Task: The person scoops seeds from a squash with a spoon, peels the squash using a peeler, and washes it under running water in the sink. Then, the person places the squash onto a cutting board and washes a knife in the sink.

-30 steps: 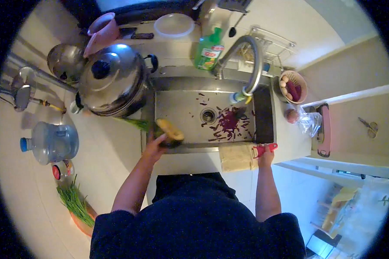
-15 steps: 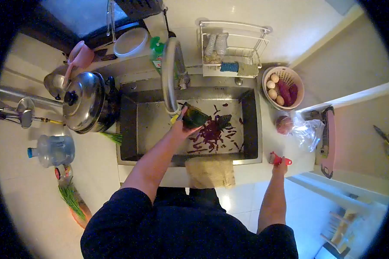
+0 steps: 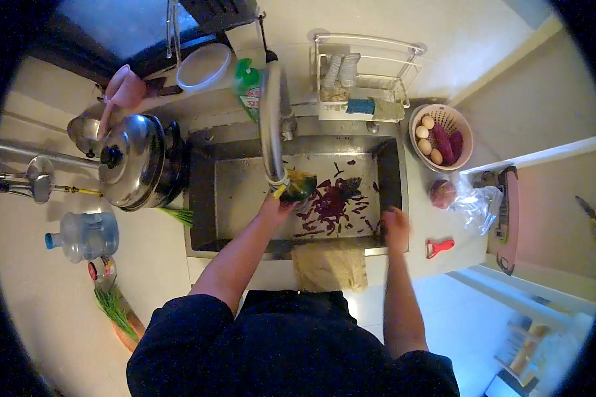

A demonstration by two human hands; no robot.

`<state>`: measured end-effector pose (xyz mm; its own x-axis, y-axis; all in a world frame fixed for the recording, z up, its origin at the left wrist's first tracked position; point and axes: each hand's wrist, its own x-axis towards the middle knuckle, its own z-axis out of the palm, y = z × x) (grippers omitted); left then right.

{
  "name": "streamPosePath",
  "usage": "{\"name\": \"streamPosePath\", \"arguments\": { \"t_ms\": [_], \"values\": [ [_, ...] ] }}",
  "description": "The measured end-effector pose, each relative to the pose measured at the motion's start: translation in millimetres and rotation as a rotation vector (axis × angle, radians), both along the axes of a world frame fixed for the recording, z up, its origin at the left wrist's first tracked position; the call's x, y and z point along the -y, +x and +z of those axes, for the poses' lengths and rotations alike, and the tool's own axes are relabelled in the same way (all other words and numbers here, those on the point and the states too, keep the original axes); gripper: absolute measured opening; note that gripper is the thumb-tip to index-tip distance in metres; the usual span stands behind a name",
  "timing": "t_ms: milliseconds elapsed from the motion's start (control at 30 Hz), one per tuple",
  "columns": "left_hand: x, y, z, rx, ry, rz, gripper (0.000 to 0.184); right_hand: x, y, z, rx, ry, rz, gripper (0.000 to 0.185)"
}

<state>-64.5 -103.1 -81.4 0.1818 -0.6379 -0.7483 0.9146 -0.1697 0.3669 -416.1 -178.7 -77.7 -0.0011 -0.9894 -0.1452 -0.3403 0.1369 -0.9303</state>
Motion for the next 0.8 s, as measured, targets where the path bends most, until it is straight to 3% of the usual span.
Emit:
{"name": "streamPosePath", "arguments": {
  "t_ms": [33, 67, 167, 267, 300, 367, 400, 433, 467, 533, 567, 667, 733, 767, 800],
  "values": [
    [-2.6, 2.9, -0.1, 0.043, 0.033, -0.018, 0.041, -2.1, 57.5, 15.3, 0.062, 0.114, 0.240, 0.033],
    [-5.1, 7.5, 0.1, 0.088, 0.064, -0.034, 0.045, -14.4, 122.9, 52.7, 0.403, 0.291, 0.234, 0.044],
    [-20.0, 11.7, 33.5, 0.373, -0.075, -0.159, 0.055, -16.7, 229.8, 81.2, 0.705, 0.634, 0.199, 0.063],
    [-40.7, 35.1, 44.1, 0.431, -0.203, -0.070, 0.065, -13.0, 277.4, 24.5, 0.965, 0.701, 0.254, 0.055],
    [-44.2, 46.3, 56.4, 0.382, -0.173, -0.086, 0.067, -20.4, 285.8, 39.4, 0.796, 0.566, 0.337, 0.042],
    [-47.0, 63.5, 83.5, 0.269, -0.117, -0.117, 0.070, -25.8, 293.5, 75.1, 0.610, 0.617, 0.367, 0.040],
    [-45.0, 68.3, 86.3, 0.374, -0.123, -0.153, 0.070, -27.4, 294.2, 82.8, 0.512, 0.641, 0.374, 0.040],
    [-40.1, 71.8, 88.1, 0.479, -0.128, -0.192, 0.070, -23.6, 294.6, -3.0, 0.777, 0.649, 0.364, 0.042],
    [-35.3, 75.0, 88.1, 0.585, -0.139, -0.236, 0.070, -24.1, 293.8, 3.0, 0.780, 0.650, 0.335, 0.043],
    [-29.1, 76.1, 68.9, 0.545, -0.166, -0.265, 0.066, -26.5, 287.2, 36.2, 0.782, 0.644, 0.270, 0.046],
    [-26.2, 74.0, 61.6, 0.522, -0.179, -0.282, 0.064, -29.2, 283.0, 51.8, 0.644, 0.516, 0.295, 0.046],
    [-17.3, 63.0, 76.9, -0.044, -0.034, -0.252, 0.055, -35.4, 279.3, 73.7, 0.336, 0.194, 0.295, 0.041],
    [-13.2, 52.1, 68.4, -0.179, -0.090, -0.176, 0.050, -30.1, 287.4, 71.3, 0.275, 0.045, 0.218, 0.034],
    [-9.6, 47.2, 63.8, -0.244, -0.117, -0.140, 0.047, -27.4, 286.0, 56.4, 0.441, 0.078, 0.173, 0.031],
    [-3.6, 42.0, 70.8, -0.059, -0.058, -0.142, 0.049, -24.8, 284.6, 42.0, 0.607, 0.109, 0.125, 0.028]
  ]
}}
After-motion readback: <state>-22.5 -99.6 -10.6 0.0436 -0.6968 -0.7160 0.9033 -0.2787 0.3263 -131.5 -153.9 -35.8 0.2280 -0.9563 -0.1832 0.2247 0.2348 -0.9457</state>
